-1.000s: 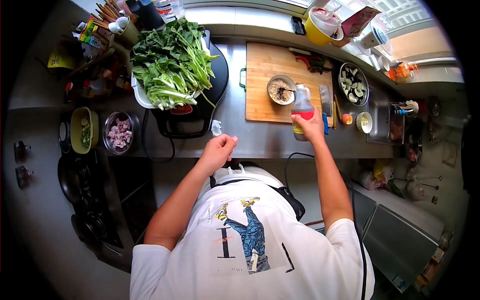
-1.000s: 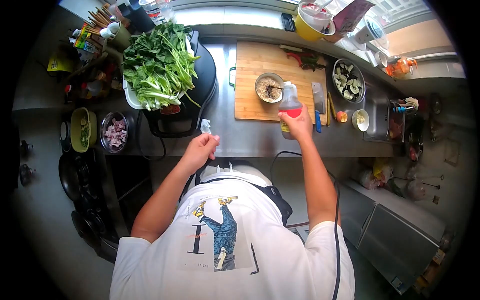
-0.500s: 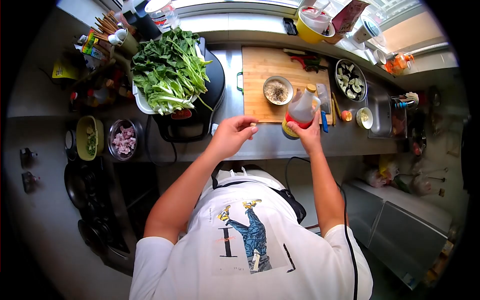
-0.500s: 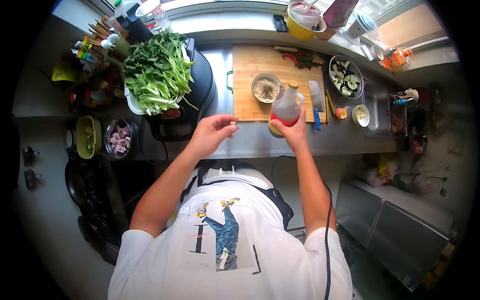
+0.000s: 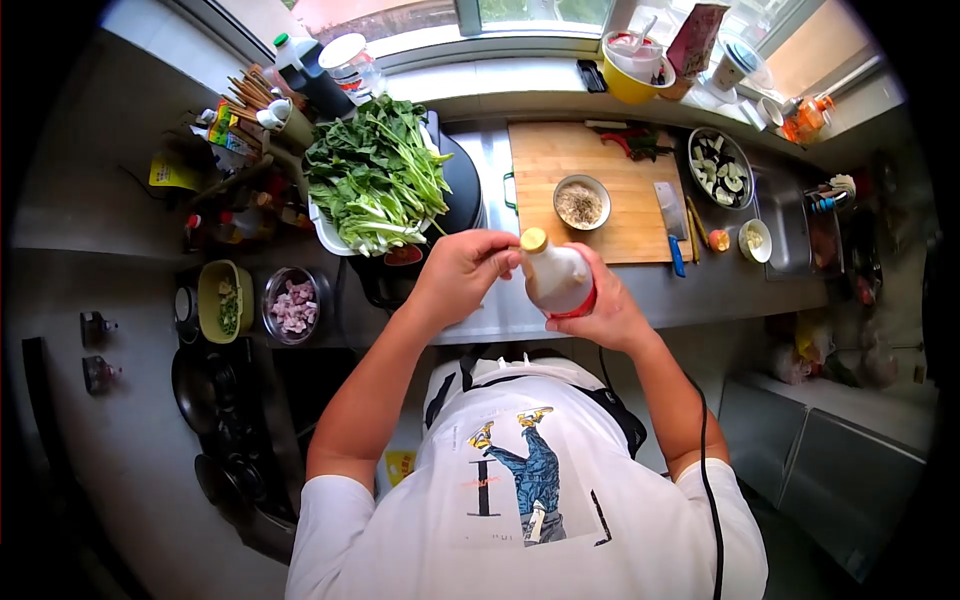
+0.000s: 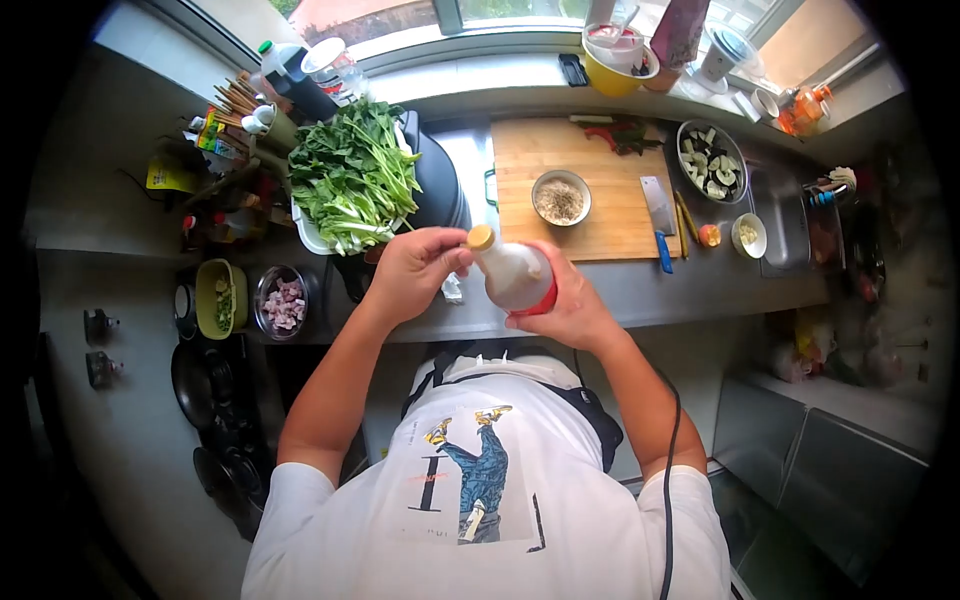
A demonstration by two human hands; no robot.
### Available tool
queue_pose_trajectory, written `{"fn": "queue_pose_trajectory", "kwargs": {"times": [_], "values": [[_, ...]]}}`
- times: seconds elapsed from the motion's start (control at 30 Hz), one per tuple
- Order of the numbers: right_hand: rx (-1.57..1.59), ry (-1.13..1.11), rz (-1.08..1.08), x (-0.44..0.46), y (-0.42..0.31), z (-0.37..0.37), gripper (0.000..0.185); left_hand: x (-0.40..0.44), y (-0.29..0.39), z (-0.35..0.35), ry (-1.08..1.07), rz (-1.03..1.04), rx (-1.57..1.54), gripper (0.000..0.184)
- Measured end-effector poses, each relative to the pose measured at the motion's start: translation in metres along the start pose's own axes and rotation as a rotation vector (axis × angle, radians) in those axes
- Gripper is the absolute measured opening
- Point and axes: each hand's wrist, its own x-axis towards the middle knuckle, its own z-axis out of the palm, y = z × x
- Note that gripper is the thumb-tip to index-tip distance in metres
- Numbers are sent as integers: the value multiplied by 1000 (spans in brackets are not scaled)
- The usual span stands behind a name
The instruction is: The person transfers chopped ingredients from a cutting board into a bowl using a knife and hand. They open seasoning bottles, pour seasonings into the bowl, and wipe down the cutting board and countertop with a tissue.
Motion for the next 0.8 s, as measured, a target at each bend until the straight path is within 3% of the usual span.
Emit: {"fn": "queue_pose_trajectory", "kwargs": {"times": [0.07,0.2,0.4,0.53,0.6,0.67,0.7,0.8], "values": [[-64,-85,54,1,-10,0,101,-9,6,-12,-59,51,151,19],[-25,-157,-36,7,-22,10,100,-30,14,-30,-30,61,244,16],[29,-290,-120,18,-43,39,97,-68,10,-73,-46,249,613,21],[40,-365,-151,33,-60,68,98,-89,16,-106,-38,295,498,12],[23,-330,-194,41,-70,88,99,-99,9,-125,-23,358,493,21],[55,-368,-173,51,-83,108,99,-110,11,-139,135,407,381,25],[65,-366,-188,57,-89,119,99,-119,15,-147,171,246,294,31],[58,-386,-164,73,-109,153,102,-134,-2,-191,52,253,380,26]]}}
